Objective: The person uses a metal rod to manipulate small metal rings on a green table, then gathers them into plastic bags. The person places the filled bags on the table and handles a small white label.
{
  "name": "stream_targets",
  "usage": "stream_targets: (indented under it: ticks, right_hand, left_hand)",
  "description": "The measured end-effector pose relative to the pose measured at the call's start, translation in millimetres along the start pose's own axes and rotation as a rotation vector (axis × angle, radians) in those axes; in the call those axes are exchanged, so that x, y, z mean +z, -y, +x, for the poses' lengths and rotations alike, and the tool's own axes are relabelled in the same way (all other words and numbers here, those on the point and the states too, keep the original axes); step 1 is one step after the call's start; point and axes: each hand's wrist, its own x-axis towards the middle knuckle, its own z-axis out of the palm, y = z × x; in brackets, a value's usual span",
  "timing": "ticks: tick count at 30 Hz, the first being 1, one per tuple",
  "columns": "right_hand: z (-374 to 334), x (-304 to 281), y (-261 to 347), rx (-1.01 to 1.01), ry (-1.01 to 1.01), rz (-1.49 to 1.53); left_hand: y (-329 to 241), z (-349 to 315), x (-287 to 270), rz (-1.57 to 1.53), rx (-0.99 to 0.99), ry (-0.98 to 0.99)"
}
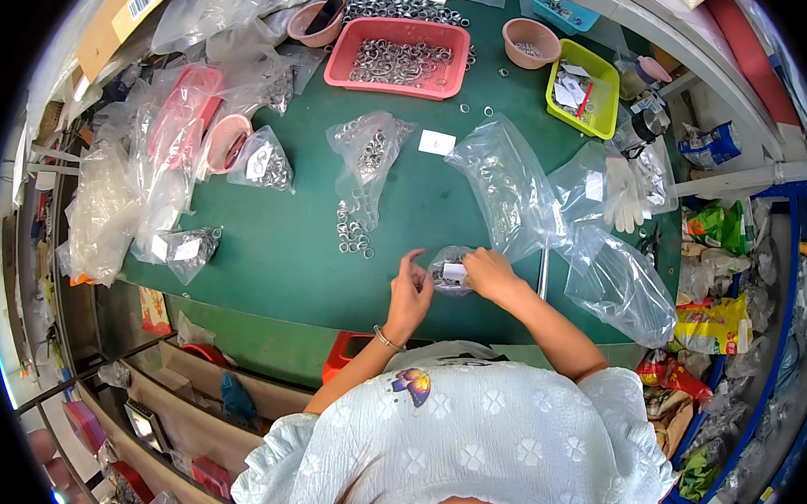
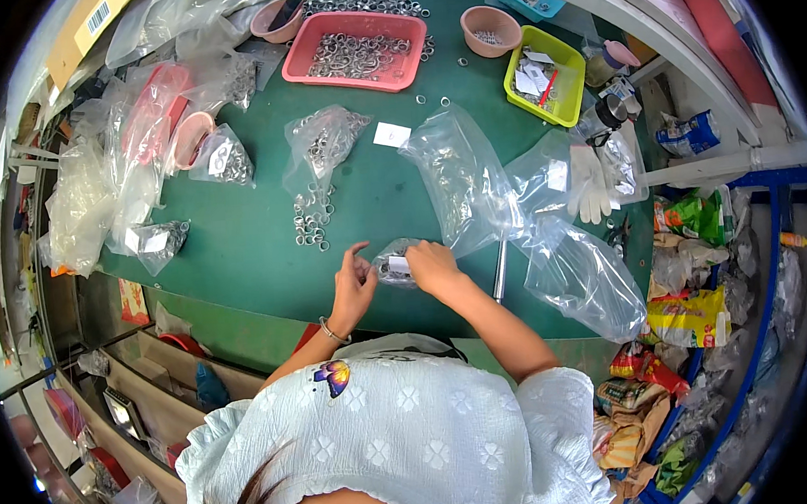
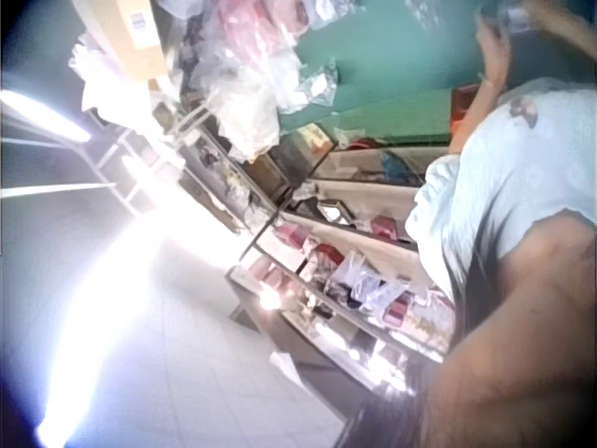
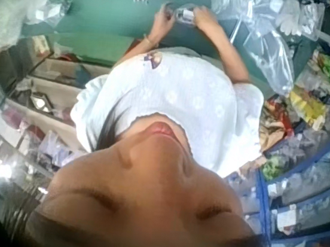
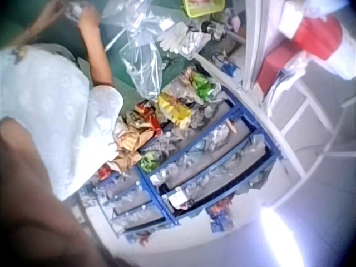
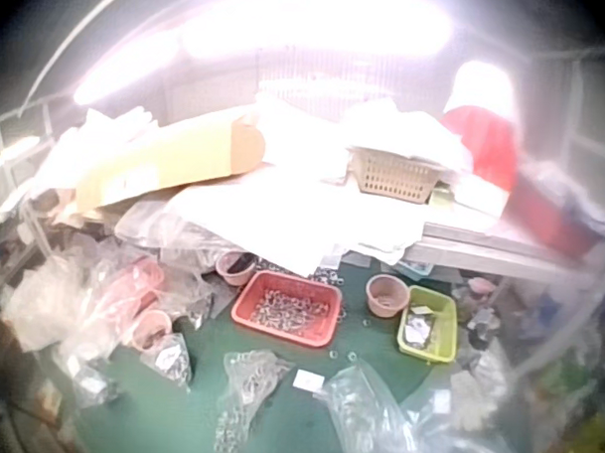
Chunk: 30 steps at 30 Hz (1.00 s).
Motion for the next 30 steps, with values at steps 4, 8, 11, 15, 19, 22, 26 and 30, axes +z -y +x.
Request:
stream_targets:
  ticks: [4, 8, 11, 15, 19, 22, 26, 30]
  right_hand:
    - [15.0, -1.7, 7.7, 0.04, 0.062, -0.062]
    - [15.3, 3.1, 22.4, 0.116, -0.145, -0.084]
    - [3.2, 8.9, 23.0, 0.016, -0.357, -0.148]
    - [5.1, 7.6, 15.9, -0.149, -0.311, -0.161]
    - [25.5, 5.0, 21.5, -0.02, -0.01, -0.255]
    - [10.0, -2.1, 22.9, -0.062, -0.172, -0.184]
    - [-28.4, -23.1, 42.1, 0.156, -0.818, 0.022]
    - [-27.6, 22.5, 16.9, 0.515, -0.41, 0.13]
  left_hand:
    - [0.7, 0.4, 2.6, -0.008, 0.034, 0.025]
    - [4.9, 4.1, -0.5, 0.003, 0.082, 0.058]
    - [2.9, 4.6, -1.8, 0.009, 0.095, 0.059]
    - [7.0, 4.1, -1.6, 0.001, 0.115, 0.068]
    - [7.8, 5.4, 2.0, -0.016, 0.134, 0.062]
    - [7.8, 4.9, -0.6, 0.002, 0.116, 0.041]
    - [8.0, 5.6, -0.2, 0.167, 0.146, -0.008]
    - [-0.5, 19.5, 11.9, 0.339, 0.135, -0.14]
